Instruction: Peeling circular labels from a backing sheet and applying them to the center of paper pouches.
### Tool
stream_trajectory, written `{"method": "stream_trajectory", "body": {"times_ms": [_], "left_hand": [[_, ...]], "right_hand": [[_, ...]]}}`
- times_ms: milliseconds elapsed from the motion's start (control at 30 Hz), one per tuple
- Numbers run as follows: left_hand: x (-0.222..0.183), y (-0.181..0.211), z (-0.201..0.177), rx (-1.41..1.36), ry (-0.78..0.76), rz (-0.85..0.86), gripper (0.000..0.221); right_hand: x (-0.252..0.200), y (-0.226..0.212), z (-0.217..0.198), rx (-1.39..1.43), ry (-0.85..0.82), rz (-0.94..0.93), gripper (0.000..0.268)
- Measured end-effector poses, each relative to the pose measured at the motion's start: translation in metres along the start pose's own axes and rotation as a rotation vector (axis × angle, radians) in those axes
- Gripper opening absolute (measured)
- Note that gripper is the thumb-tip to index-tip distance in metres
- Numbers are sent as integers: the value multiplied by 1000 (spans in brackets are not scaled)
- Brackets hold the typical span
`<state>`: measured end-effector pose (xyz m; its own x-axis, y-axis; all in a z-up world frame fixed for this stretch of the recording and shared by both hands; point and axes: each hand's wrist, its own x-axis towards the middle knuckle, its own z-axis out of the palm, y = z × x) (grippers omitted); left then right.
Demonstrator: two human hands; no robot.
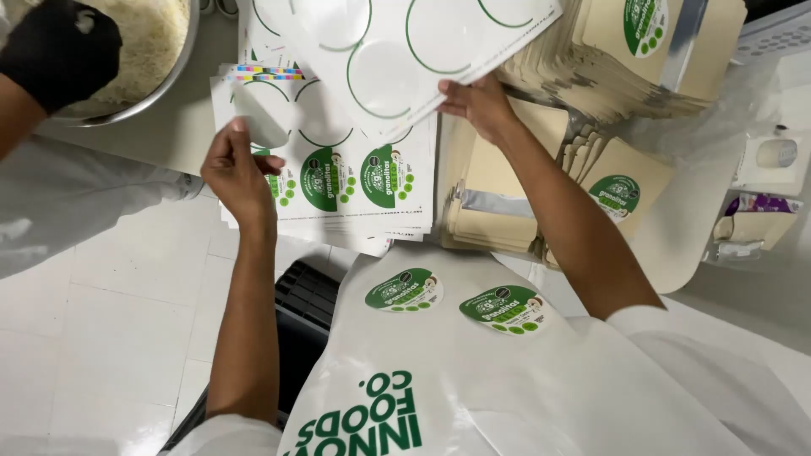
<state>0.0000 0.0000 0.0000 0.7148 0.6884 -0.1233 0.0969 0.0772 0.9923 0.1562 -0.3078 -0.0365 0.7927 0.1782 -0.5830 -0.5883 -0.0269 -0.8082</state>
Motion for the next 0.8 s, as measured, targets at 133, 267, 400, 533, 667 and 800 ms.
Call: {"method": "stream_trajectory", "body": {"times_ms": [133, 267, 400, 533, 667, 800], "left_hand": [[-25, 5, 10, 60, -158, -61, 30], [-51, 5, 26, 124, -593, 61, 51], [-72, 12, 54, 245, -786, 68, 72], [-81, 9, 90, 271, -1006, -137, 112], [-99, -54, 144, 277, -938, -350, 73], [-113, -95, 199, 450, -875, -159, 21]], "right_hand": [[33, -15, 12, 82, 46, 92, 35], [-21, -24, 30, -321, -195, 186, 65], [-35, 53, -6, -160, -199, -123, 26], [-84, 80, -49, -136, 18, -255, 18], [-121, 100, -89, -130, 229, -245, 18], [-141, 97, -111, -141, 384, -246, 20]]}}
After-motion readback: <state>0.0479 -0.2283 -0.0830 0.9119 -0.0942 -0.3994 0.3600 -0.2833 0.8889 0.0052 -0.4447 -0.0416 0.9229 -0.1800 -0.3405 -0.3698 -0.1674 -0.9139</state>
